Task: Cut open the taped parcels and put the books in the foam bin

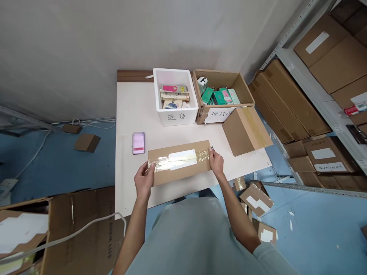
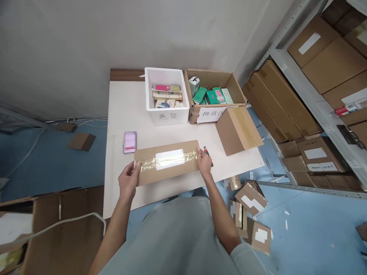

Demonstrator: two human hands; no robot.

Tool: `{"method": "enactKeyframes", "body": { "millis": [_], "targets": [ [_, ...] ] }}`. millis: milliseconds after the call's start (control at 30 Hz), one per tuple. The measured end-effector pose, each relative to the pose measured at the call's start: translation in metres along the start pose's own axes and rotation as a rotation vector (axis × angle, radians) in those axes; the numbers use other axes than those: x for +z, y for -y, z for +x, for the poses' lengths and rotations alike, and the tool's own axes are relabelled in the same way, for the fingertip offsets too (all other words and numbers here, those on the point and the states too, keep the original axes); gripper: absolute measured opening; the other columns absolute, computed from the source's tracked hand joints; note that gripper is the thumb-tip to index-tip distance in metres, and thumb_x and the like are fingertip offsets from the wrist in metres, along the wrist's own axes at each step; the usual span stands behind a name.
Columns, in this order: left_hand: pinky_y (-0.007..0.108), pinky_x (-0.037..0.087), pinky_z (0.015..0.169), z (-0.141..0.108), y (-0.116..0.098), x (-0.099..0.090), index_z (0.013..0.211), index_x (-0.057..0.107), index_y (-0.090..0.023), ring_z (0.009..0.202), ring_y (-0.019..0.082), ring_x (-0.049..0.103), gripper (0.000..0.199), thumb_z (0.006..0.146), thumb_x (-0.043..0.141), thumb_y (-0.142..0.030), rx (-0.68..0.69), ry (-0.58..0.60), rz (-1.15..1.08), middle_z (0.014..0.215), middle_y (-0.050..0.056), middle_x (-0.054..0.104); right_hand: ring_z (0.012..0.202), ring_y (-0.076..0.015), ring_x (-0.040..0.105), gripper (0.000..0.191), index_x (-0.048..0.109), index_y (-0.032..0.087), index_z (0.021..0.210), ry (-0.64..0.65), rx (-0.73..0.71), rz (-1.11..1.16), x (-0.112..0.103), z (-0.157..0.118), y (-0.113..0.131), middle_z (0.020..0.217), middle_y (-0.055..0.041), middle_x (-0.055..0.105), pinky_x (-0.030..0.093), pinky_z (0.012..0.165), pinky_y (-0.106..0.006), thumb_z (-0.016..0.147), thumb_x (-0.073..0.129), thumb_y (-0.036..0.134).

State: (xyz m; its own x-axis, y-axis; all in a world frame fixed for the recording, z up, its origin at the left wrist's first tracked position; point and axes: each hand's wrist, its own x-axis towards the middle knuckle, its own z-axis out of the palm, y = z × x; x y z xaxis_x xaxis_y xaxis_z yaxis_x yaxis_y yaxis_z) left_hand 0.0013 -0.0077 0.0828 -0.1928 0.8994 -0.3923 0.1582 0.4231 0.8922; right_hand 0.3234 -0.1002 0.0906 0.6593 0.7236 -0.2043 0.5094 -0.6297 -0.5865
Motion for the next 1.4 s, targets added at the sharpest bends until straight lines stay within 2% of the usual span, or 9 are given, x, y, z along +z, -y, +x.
{"method": "enactKeyframes", "body": {
  "millis": [167, 300, 467, 600, 733, 867, 1000, 1167, 1400],
  "targets": [
    [0.063, 0.052, 0.129, 0.003, -0.004, -0.018, 0.145, 0.073, -0.011, 0.142, 0.043, 0.071, 0.068, 0.09, 0.077, -0.052, 0.173, -0.091, 0.292, 0.15, 0.024, 0.074, 0.124, -0.0346, 0.08, 0.063, 0.08, 0.022, 0.148, 0.097, -0.091, 0.105, 0.014, -0.01, -0.003, 0.131, -0.0158, 0.086, 0.059, 0.106, -0.04, 0.122, 0.031, 0.054],
    [0.063, 0.038, 0.139, -0.024, -0.025, 0.021, 0.146, 0.072, -0.012, 0.158, 0.043, 0.057, 0.062, 0.094, 0.072, -0.046, 0.514, -0.226, 0.446, 0.159, 0.025, 0.066, 0.144, -0.032, 0.073, 0.062, 0.076, 0.02, 0.154, 0.213, -0.267, 0.215, -0.014, 0.004, -0.029, 0.151, -0.0154, 0.079, 0.056, 0.121, -0.042, 0.12, 0.038, 0.056],
    [0.058, 0.036, 0.142, -0.092, -0.055, 0.145, 0.145, 0.073, -0.024, 0.161, 0.036, 0.055, 0.049, 0.105, 0.07, -0.052, 0.678, 0.054, 0.295, 0.162, 0.017, 0.067, 0.16, -0.0335, 0.057, 0.07, 0.071, 0.014, 0.157, -0.16, -0.338, 0.172, -0.117, 0.069, -0.111, 0.166, -0.0211, 0.066, 0.041, 0.138, -0.052, 0.116, 0.048, 0.066],
    [0.057, 0.041, 0.139, -0.135, -0.056, 0.265, 0.15, 0.072, -0.029, 0.159, 0.034, 0.06, 0.052, 0.106, 0.071, -0.056, 0.581, 0.434, 0.22, 0.166, 0.014, 0.066, 0.167, -0.0425, 0.045, 0.092, 0.065, 0.007, 0.161, -0.43, -0.128, 0.047, -0.201, 0.138, -0.199, 0.175, -0.0295, 0.053, 0.033, 0.139, -0.064, 0.107, 0.053, 0.08],
    [0.058, 0.054, 0.128, -0.152, -0.044, 0.37, 0.16, 0.066, -0.024, 0.154, 0.04, 0.064, 0.077, 0.095, 0.083, -0.064, 0.282, 0.76, 0.181, 0.168, 0.022, 0.063, 0.16, -0.0447, 0.056, 0.111, 0.06, 0.0, 0.163, -0.29, 0.097, 0.224, -0.23, 0.176, -0.255, 0.167, -0.0349, 0.06, 0.042, 0.134, -0.061, 0.095, 0.061, 0.087],
    [0.058, 0.053, 0.129, -0.16, -0.033, 0.431, 0.166, 0.062, -0.024, 0.157, 0.041, 0.061, 0.089, 0.091, 0.087, -0.065, 0.179, 0.905, 0.152, 0.171, 0.022, 0.061, 0.138, -0.0343, 0.075, 0.079, 0.078, 0.019, 0.145, -0.11, 0.043, 0.435, -0.225, 0.176, -0.264, 0.145, -0.0167, 0.082, 0.055, 0.124, -0.049, 0.097, 0.065, 0.081],
    [0.059, 0.053, 0.129, -0.168, -0.016, 0.434, 0.171, 0.058, -0.021, 0.155, 0.041, 0.063, 0.099, 0.089, 0.087, -0.069, 0.231, 0.924, 0.098, 0.175, 0.022, 0.056, 0.132, -0.0342, 0.079, 0.07, 0.081, 0.024, 0.139, -0.116, 0.052, 0.419, -0.218, 0.162, -0.257, 0.138, -0.0123, 0.085, 0.058, 0.12, -0.051, 0.098, 0.065, 0.078],
    [0.055, 0.059, 0.122, -0.166, 0.006, 0.387, 0.172, 0.057, -0.024, 0.151, 0.038, 0.067, 0.097, 0.091, 0.086, -0.068, 0.202, 0.821, 0.128, 0.167, 0.02, 0.065, 0.131, -0.0353, 0.08, 0.072, 0.079, 0.027, 0.145, -0.072, 0.046, 0.427, -0.195, 0.136, -0.239, 0.14, -0.0119, 0.085, 0.061, 0.116, -0.05, 0.099, 0.064, 0.079],
    [0.055, 0.061, 0.118, -0.148, -0.013, 0.352, 0.162, 0.068, -0.019, 0.135, 0.036, 0.075, 0.087, 0.091, 0.084, -0.066, 0.199, 0.631, 0.087, 0.148, 0.02, 0.077, 0.139, -0.0404, 0.075, 0.082, 0.071, 0.02, 0.156, -0.035, 0.003, 0.332, -0.154, 0.122, -0.191, 0.149, -0.0203, 0.078, 0.057, 0.119, -0.055, 0.106, 0.051, 0.081]
  ]
}}
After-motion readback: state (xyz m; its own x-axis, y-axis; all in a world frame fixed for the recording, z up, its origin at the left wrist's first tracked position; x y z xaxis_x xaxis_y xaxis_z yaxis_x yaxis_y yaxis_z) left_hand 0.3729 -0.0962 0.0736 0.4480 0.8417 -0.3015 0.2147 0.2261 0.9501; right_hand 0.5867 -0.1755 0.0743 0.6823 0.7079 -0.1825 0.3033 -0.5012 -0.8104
